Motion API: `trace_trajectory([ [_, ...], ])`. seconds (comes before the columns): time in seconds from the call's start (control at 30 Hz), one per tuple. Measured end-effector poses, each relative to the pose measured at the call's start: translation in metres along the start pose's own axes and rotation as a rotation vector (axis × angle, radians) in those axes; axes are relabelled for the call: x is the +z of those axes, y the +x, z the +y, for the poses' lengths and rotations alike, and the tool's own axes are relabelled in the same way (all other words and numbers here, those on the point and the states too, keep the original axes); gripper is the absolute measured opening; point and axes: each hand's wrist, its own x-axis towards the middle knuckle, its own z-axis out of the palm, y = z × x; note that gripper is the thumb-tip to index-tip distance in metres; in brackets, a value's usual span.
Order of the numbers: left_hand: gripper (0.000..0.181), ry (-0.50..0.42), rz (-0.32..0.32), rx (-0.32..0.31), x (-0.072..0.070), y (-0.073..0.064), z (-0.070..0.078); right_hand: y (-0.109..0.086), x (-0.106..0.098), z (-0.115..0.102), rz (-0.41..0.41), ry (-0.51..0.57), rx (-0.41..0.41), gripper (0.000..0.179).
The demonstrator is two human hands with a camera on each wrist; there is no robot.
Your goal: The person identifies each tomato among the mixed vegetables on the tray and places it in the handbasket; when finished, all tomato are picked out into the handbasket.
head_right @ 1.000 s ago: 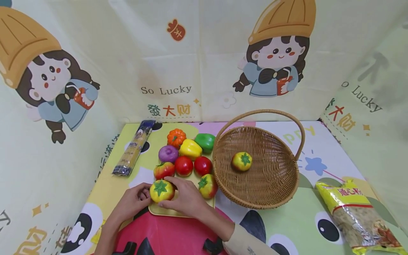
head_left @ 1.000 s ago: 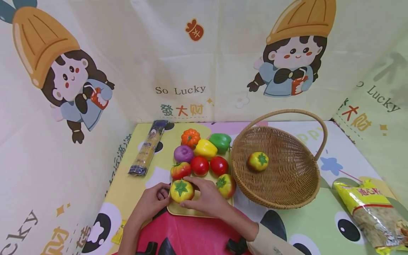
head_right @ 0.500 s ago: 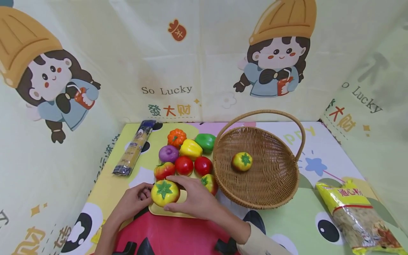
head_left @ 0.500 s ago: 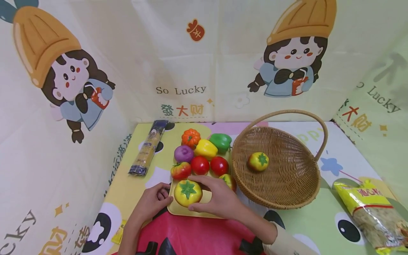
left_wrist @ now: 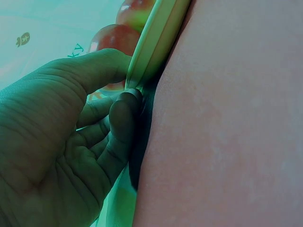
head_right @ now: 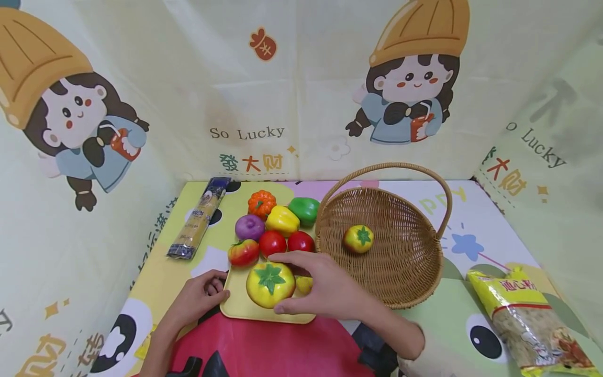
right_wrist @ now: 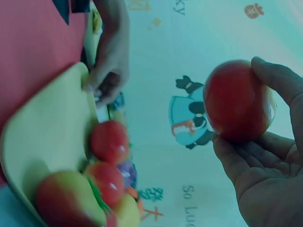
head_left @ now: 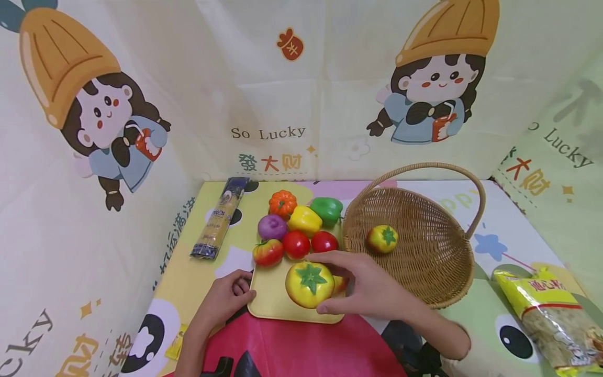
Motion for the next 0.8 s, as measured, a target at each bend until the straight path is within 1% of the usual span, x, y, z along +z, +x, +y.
trace_trajectory([
  [0.17, 0.033, -0.001, 0.008, -0.015, 0.0, -0.001, 0.001, -0.01, -0.023, -0.008, -0.036, -0.043, -0.033, 0.066],
  [0.27, 0.031, 0.008, 0.015, -0.023, 0.0, 0.0, 0.001, -0.016, -0.036, -0.011, -0.055, -0.091, -0.039, 0.065],
  [0.43, 0.031, 0.007, 0.013, -0.01, -0.001, 0.001, 0.0, -0.024, -0.056, -0.011, -0.071, -0.198, -0.05, 0.065],
  [0.5, 0.031, 0.007, 0.01, -0.007, 0.0, 0.001, -0.001, -0.027, -0.063, -0.01, -0.083, -0.214, -0.049, 0.065],
  [0.6, 0.031, 0.006, 0.005, -0.015, 0.0, 0.001, -0.003, -0.03, -0.073, -0.008, -0.117, -0.216, -0.073, 0.066],
  [0.67, 0.032, 0.002, 0.003, -0.021, 0.0, 0.001, -0.003, -0.031, -0.08, -0.005, -0.15, -0.182, -0.093, 0.066],
  [0.8, 0.032, -0.003, 0.002, -0.022, 0.001, 0.001, -0.004, -0.032, -0.095, 0.003, -0.22, -0.124, -0.165, 0.07],
])
